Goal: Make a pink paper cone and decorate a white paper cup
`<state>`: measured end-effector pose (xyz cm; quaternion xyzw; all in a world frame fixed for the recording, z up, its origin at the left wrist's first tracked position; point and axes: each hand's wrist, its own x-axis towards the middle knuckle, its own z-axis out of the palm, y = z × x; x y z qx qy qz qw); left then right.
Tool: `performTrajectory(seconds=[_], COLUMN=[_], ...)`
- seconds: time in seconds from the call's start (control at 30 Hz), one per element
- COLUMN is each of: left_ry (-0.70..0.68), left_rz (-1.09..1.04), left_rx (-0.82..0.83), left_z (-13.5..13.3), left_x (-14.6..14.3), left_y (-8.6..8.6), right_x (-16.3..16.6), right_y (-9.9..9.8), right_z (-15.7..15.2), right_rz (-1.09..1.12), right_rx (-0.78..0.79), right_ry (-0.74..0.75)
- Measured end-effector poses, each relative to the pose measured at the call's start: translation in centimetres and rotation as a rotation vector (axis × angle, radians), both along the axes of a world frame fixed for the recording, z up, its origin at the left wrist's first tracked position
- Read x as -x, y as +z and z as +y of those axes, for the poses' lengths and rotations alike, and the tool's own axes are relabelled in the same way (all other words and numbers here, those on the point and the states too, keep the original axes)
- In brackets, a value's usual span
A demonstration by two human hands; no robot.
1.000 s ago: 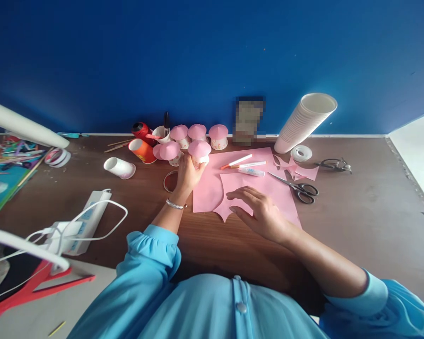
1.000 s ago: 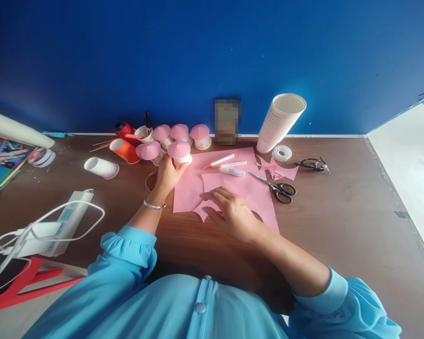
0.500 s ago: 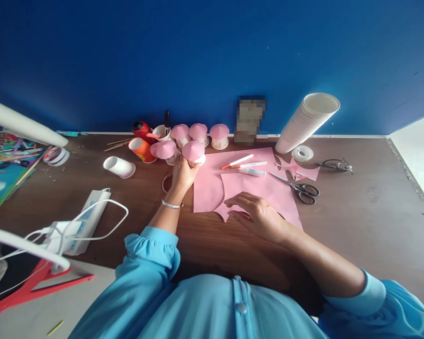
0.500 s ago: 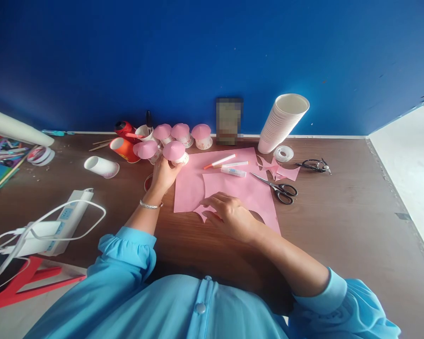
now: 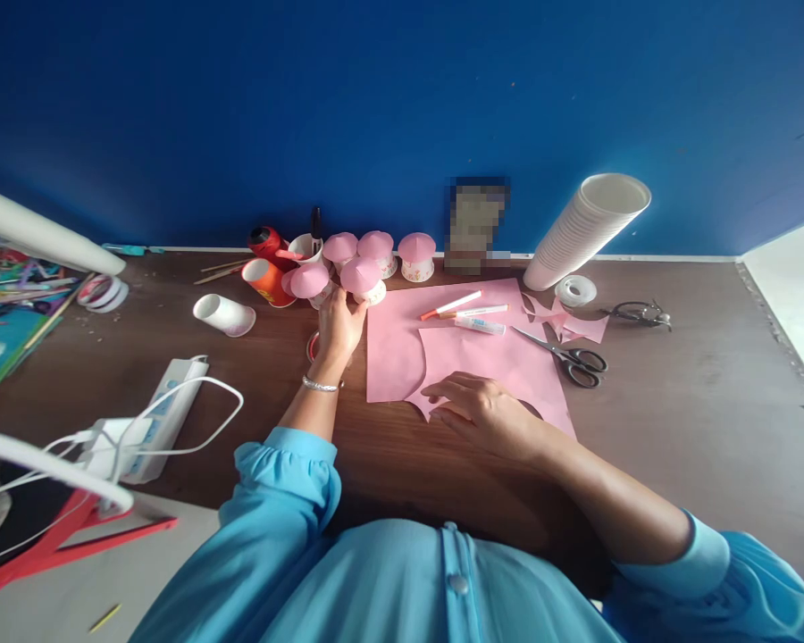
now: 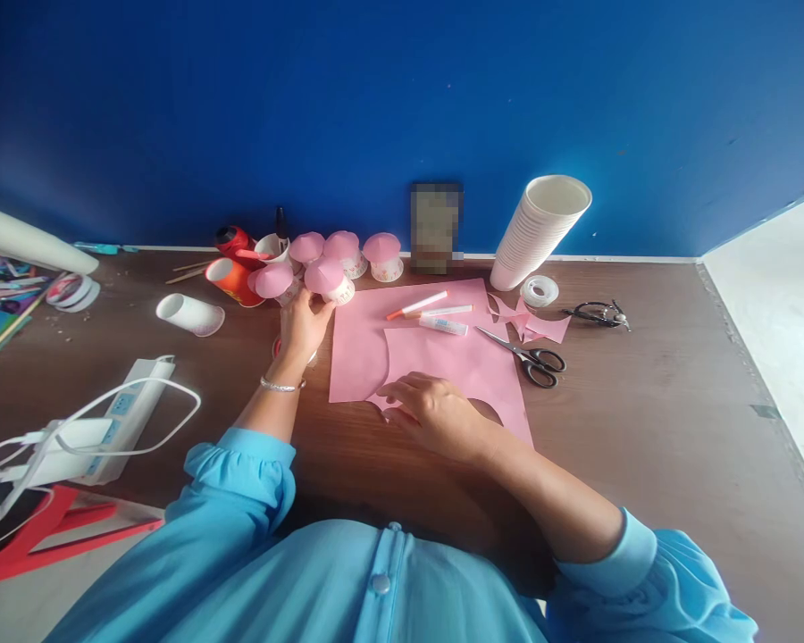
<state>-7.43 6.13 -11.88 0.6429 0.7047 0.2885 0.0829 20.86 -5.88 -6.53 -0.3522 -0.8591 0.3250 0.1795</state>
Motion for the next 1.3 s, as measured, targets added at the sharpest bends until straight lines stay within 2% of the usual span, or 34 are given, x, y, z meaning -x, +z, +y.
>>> performTrajectory(seconds=[0.3, 0.43, 0.53, 0.63, 0.7, 0.8, 0.97, 1.3], left_ry=[0.05, 0.057, -0.027, -0.183, -0.239, -0.251, -0.233, -0.181], left_rz=[0.054, 0.143, 0.287, 0.394, 0.466, 0.546, 0.565, 0.538], left_rx=[0.043, 0.015, -0.052, 0.017, 0.117, 0.217, 0.228, 0.267], left_z=[-0.9, -2.8, -5.0, -6.1, -5.9, -4.7, -3.3, -3.4], left_x=[-0.7, -0.6, -1.0, -2.1, -2.7, -3.1, -2.4, -1.6], left_y=[1.4, 2.4, 3.1, 3.3, 3.2, 2.9, 2.8, 2.9], right_x=[-0.1, -0.1, -0.1, 0.0, 0.1, 0.1, -0.1, -0.1], right_y=[0.0, -0.1, -0.1, -0.1, -0.1, 0.0, 0.0, -0.2], right_z=[0.0, 0.1, 0.2, 0.2, 0.1, 0.0, 0.0, 0.3], right_rz=[-0.023, -0.01, -0.005, -0.018, -0.025, -0.028, -0.025, -0.04], right_rx=[0.021, 0.022, 0.023, 0.042, 0.051, 0.04, 0.038, 0.086], right_ry=[0.005, -0.002, -0.004, 0.005, 0.008, -0.004, -0.015, 0.001])
